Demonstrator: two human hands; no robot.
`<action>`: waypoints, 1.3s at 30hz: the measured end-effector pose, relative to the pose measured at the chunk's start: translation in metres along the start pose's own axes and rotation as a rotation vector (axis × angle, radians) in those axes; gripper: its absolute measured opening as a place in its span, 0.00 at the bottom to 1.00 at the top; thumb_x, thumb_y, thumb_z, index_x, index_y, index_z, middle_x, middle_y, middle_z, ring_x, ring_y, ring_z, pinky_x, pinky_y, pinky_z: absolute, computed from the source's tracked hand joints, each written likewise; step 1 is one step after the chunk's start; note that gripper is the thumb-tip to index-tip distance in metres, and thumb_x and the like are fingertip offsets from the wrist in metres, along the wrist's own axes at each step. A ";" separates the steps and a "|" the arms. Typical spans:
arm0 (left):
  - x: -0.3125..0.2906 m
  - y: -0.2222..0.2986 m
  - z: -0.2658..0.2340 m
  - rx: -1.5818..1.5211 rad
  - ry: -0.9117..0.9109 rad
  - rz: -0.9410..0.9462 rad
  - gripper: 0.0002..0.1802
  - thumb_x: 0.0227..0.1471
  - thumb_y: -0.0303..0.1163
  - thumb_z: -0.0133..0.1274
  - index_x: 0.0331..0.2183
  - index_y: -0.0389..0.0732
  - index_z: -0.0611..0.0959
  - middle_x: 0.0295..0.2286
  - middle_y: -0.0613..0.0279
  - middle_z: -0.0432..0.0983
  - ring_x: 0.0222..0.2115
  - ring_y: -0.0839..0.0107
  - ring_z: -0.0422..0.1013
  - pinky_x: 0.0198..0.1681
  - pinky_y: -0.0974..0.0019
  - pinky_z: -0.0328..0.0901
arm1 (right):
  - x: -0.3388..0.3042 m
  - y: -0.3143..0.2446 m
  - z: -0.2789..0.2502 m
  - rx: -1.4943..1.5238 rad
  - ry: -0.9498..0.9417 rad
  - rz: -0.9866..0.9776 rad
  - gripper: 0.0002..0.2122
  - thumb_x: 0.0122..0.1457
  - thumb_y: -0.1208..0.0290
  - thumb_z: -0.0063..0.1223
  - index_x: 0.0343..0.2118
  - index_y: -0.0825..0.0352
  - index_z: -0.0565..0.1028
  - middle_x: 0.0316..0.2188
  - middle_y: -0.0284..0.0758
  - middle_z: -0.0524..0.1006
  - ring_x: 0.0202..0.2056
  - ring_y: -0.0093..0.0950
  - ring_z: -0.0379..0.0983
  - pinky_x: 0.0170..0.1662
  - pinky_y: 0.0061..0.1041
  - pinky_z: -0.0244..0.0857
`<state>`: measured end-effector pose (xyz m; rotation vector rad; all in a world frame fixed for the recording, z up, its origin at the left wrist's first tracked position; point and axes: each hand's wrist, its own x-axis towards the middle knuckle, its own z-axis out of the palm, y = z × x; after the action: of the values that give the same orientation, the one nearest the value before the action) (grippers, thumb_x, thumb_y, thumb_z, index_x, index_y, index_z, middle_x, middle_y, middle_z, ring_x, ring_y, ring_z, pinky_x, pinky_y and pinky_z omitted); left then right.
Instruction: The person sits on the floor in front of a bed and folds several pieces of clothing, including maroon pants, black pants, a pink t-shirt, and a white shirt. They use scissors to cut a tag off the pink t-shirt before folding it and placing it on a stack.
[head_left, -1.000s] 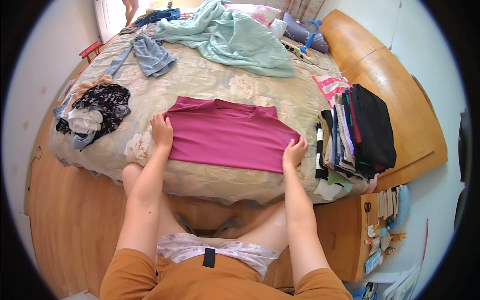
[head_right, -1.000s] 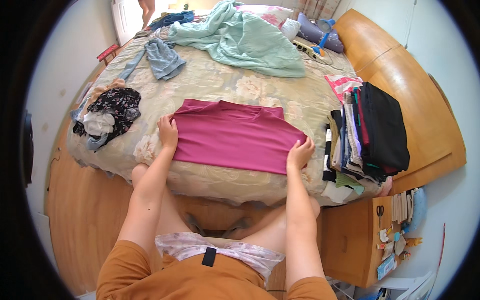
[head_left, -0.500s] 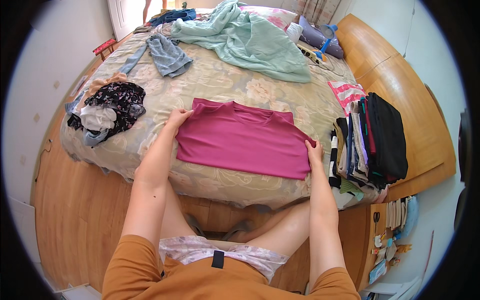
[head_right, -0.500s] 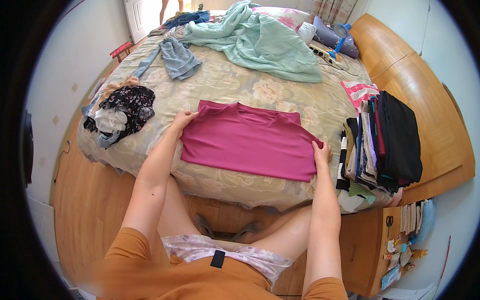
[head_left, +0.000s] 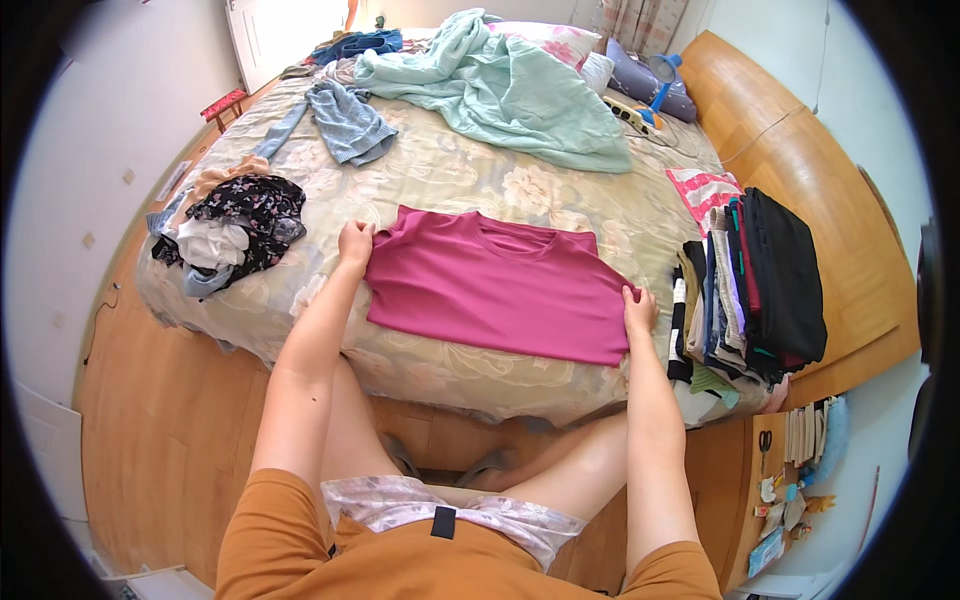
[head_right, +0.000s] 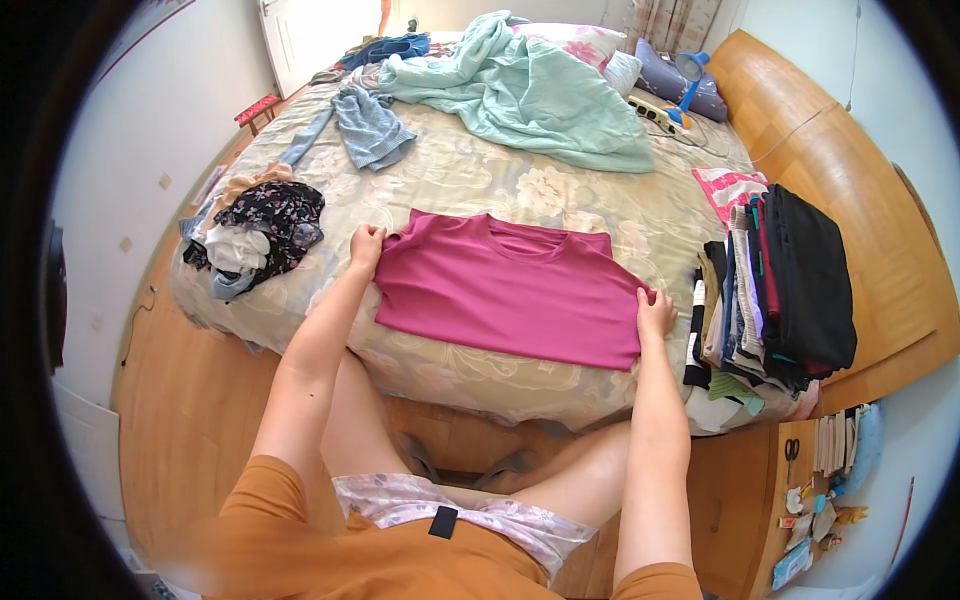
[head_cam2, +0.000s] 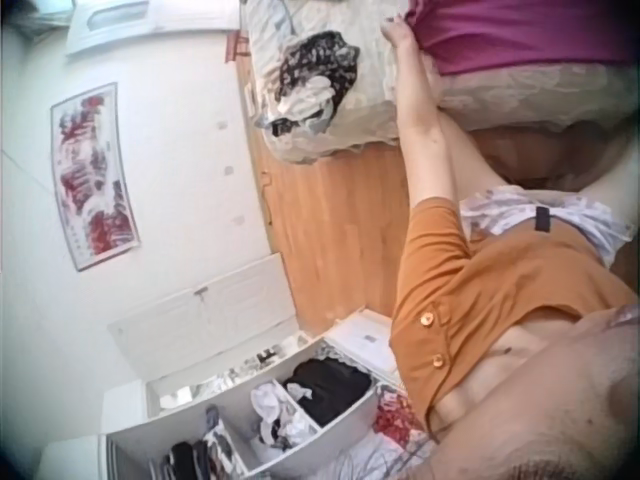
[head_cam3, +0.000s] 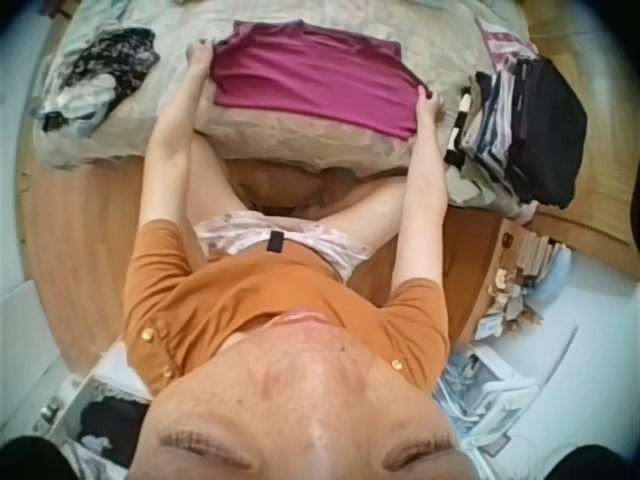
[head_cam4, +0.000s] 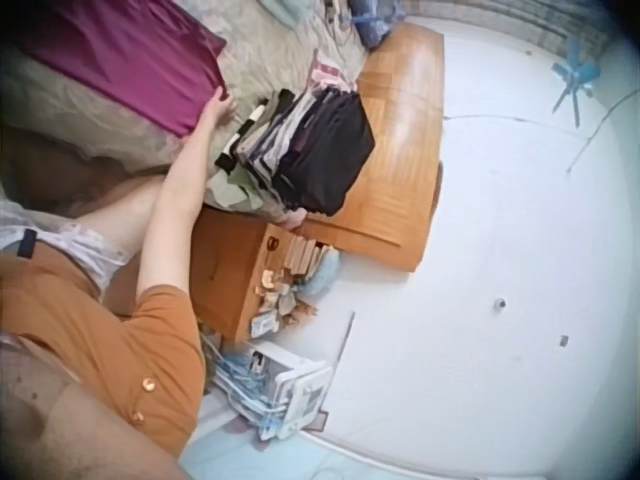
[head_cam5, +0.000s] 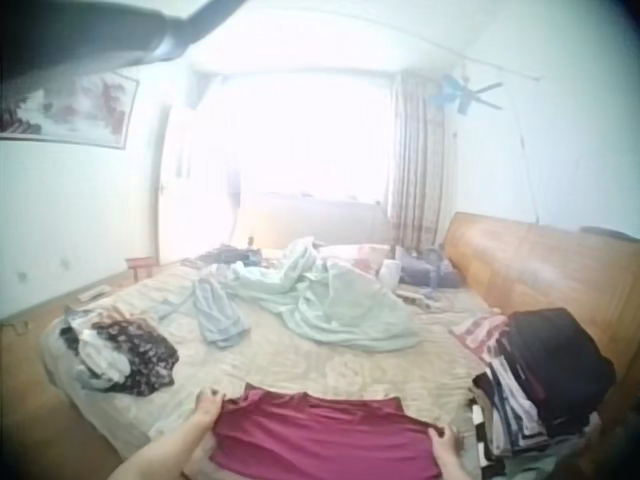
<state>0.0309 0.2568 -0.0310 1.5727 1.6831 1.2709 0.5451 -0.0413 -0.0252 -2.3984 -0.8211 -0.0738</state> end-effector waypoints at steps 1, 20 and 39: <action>0.003 -0.004 -0.001 -0.153 -0.027 -0.109 0.08 0.52 0.31 0.57 0.29 0.35 0.80 0.27 0.58 0.79 0.25 0.68 0.73 0.33 0.64 0.67 | -0.001 -0.002 0.000 -0.001 0.007 -0.012 0.20 0.54 0.47 0.55 0.40 0.57 0.77 0.44 0.35 0.74 0.48 0.42 0.66 0.53 0.40 0.60; -0.045 0.068 0.003 0.486 -0.442 0.173 0.15 0.45 0.42 0.62 0.29 0.40 0.83 0.34 0.50 0.80 0.38 0.52 0.76 0.41 0.54 0.69 | -0.011 0.001 -0.001 -0.105 0.117 -0.077 0.20 0.54 0.47 0.55 0.39 0.60 0.76 0.40 0.38 0.74 0.46 0.43 0.68 0.50 0.42 0.62; -0.025 0.017 -0.008 -0.826 -0.334 -0.327 0.26 0.52 0.24 0.58 0.52 0.32 0.70 0.43 0.53 0.75 0.40 0.68 0.73 0.44 0.67 0.70 | 0.046 0.035 0.009 0.934 -0.349 0.234 0.14 0.54 0.60 0.61 0.40 0.61 0.78 0.37 0.35 0.80 0.40 0.37 0.73 0.47 0.37 0.64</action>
<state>0.0370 0.2288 -0.0184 0.8978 0.9518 1.2128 0.6008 -0.0333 -0.0404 -1.5964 -0.5313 0.6868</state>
